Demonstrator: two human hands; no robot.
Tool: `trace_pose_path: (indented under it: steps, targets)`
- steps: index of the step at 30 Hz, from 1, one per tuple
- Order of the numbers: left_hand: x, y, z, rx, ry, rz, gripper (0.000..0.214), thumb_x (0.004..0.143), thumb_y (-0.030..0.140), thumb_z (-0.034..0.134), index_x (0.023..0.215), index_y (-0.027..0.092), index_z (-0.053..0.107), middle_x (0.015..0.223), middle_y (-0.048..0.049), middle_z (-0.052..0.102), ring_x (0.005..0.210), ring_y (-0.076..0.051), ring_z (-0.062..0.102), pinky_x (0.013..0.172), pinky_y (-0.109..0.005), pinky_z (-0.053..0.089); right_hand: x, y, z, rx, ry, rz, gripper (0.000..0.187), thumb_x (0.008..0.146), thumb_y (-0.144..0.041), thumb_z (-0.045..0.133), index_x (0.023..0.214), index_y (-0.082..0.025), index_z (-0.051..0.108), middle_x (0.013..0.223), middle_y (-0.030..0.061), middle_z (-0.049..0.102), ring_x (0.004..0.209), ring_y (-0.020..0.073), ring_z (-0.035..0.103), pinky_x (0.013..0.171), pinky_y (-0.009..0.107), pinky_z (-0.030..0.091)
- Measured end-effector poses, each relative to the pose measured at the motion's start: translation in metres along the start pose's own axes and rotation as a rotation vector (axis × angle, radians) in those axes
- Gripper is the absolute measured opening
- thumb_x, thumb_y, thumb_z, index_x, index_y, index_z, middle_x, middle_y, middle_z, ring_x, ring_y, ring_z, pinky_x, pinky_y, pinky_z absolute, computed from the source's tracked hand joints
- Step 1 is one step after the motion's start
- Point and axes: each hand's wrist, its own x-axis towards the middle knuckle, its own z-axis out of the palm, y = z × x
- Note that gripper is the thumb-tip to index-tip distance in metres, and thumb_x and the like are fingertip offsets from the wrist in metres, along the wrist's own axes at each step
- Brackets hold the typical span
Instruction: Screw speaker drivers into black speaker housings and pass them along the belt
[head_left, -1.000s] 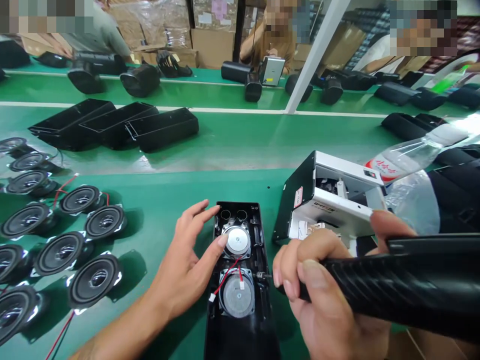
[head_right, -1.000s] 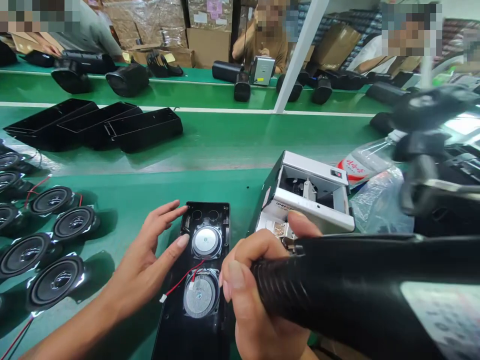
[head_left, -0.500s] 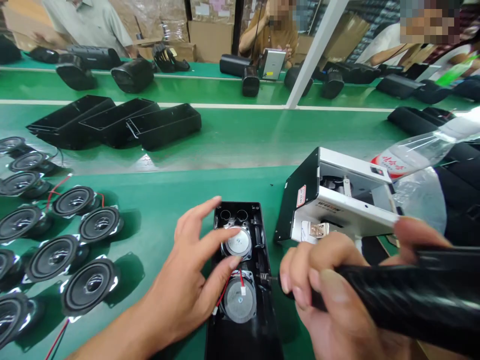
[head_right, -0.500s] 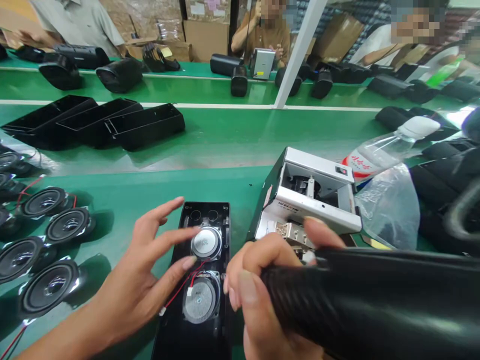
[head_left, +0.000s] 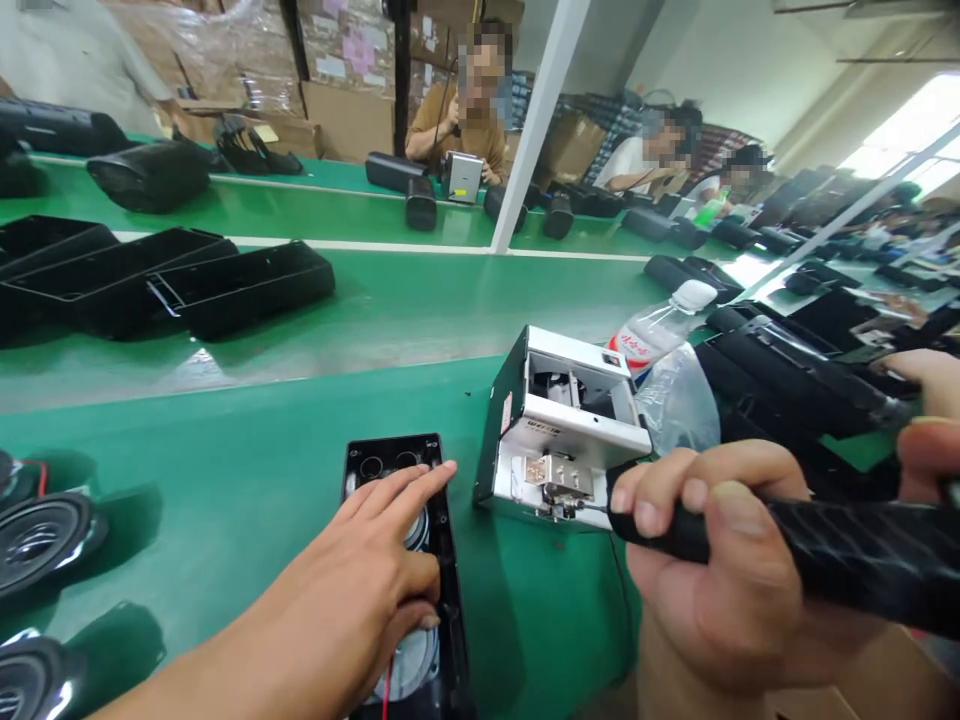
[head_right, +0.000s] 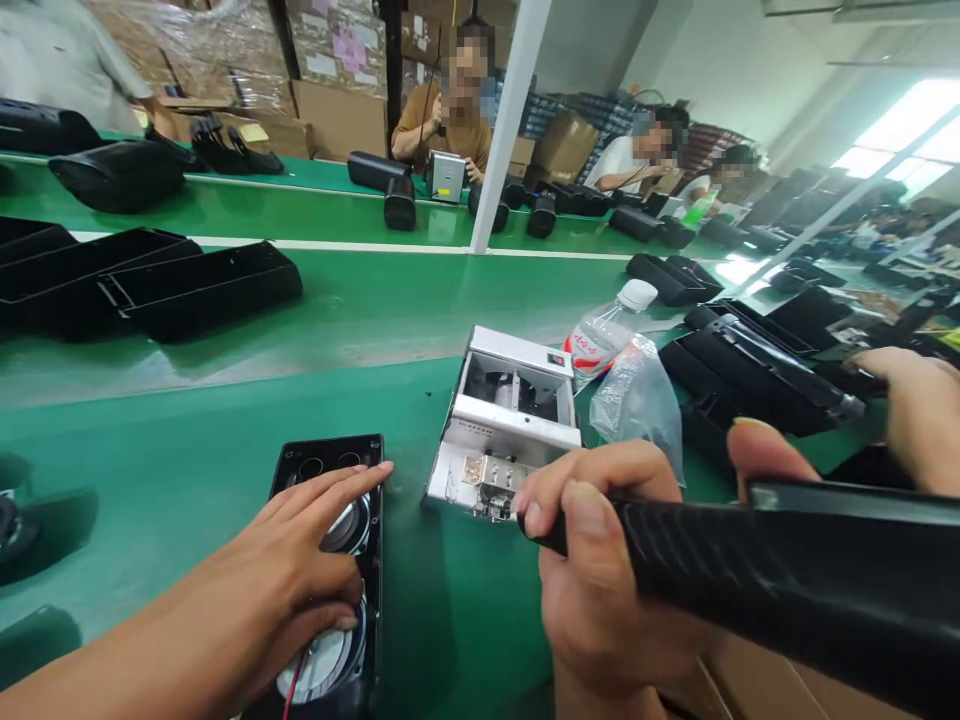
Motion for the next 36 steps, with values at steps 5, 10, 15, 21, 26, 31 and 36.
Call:
trace_pose_path:
  steps: [5, 10, 15, 21, 26, 31, 36]
  targets:
    - [-0.004, -0.005, 0.0, -0.007, 0.138, 0.068, 0.016, 0.1, 0.026, 0.072, 0.087, 0.03, 0.08, 0.174, -0.0024, 0.052, 0.157, -0.043, 0.049, 0.115, -0.072, 0.056, -0.007, 0.003, 0.007, 0.031, -0.03, 0.066, 0.055, 0.101, -0.015, 0.069, 0.145, -0.029, 0.038, 0.076, -0.01, 0.059, 0.055, 0.0173, 0.054, 0.056, 0.037, 0.052]
    - [0.03, 0.011, -0.04, -0.045, 0.337, 0.163, 0.02, 0.109, 0.026, 0.064, 0.096, 0.03, 0.079, 0.147, -0.0067, 0.071, 0.14, -0.034, 0.063, 0.108, -0.059, 0.06, -0.007, 0.005, 0.008, 0.045, -0.073, 0.016, 0.046, 0.105, -0.016, 0.071, 0.14, -0.03, 0.044, 0.078, -0.0095, 0.06, 0.055, 0.0151, 0.054, 0.058, 0.036, 0.051]
    - [0.105, 0.037, -0.062, -0.078, 0.53, 0.266, 0.01, 0.106, 0.021, 0.075, 0.1, 0.025, 0.082, 0.128, -0.0064, 0.077, 0.122, -0.026, 0.068, 0.108, -0.048, 0.057, -0.005, 0.002, 0.007, -0.004, -0.106, 0.089, 0.043, 0.105, -0.019, 0.074, 0.134, -0.03, 0.045, 0.076, -0.0095, 0.06, 0.056, 0.0161, 0.056, 0.059, 0.035, 0.052]
    - [0.167, 0.046, -0.048, 0.062, 0.359, 0.219, 0.022, 0.111, 0.025, 0.067, 0.108, 0.018, 0.088, 0.124, -0.0127, 0.077, 0.126, -0.034, 0.063, 0.109, -0.053, 0.055, -0.018, -0.013, 0.004, 0.061, -0.22, 0.313, 0.072, 0.102, -0.018, 0.077, 0.164, -0.033, 0.043, 0.07, -0.0088, 0.059, 0.05, 0.0136, 0.054, 0.049, 0.027, 0.053]
    - [0.124, 0.036, -0.043, 0.043, 0.337, 0.212, 0.032, 0.11, 0.02, 0.062, 0.139, 0.02, 0.077, 0.157, -0.0159, 0.063, 0.145, -0.035, 0.056, 0.123, -0.056, 0.051, -0.02, -0.028, 0.005, 0.265, -0.206, 0.453, 0.071, 0.1, -0.012, 0.072, 0.158, -0.045, 0.048, 0.067, -0.0102, 0.057, 0.044, 0.0122, 0.05, 0.046, 0.025, 0.053]
    - [0.03, 0.009, -0.021, -0.093, 0.374, -0.029, 0.057, 0.105, 0.029, 0.069, 0.16, 0.026, 0.057, 0.177, -0.0192, 0.04, 0.166, -0.043, 0.035, 0.128, -0.074, 0.044, -0.024, -0.024, -0.003, 0.435, -0.248, 0.413, 0.054, 0.11, -0.017, 0.061, 0.155, -0.048, 0.054, 0.072, -0.0077, 0.049, 0.04, 0.0099, 0.039, 0.043, 0.029, 0.05]
    - [-0.033, -0.005, 0.006, -0.147, 0.318, -0.201, 0.093, 0.091, 0.033, 0.085, 0.17, 0.043, 0.039, 0.19, -0.0097, 0.007, 0.173, -0.052, 0.017, 0.125, -0.085, 0.04, -0.046, -0.015, 0.008, 0.343, -0.209, 0.33, 0.031, 0.111, -0.028, 0.062, 0.136, -0.045, 0.067, 0.078, -0.0067, 0.035, 0.044, 0.0074, 0.028, 0.044, 0.031, 0.045]
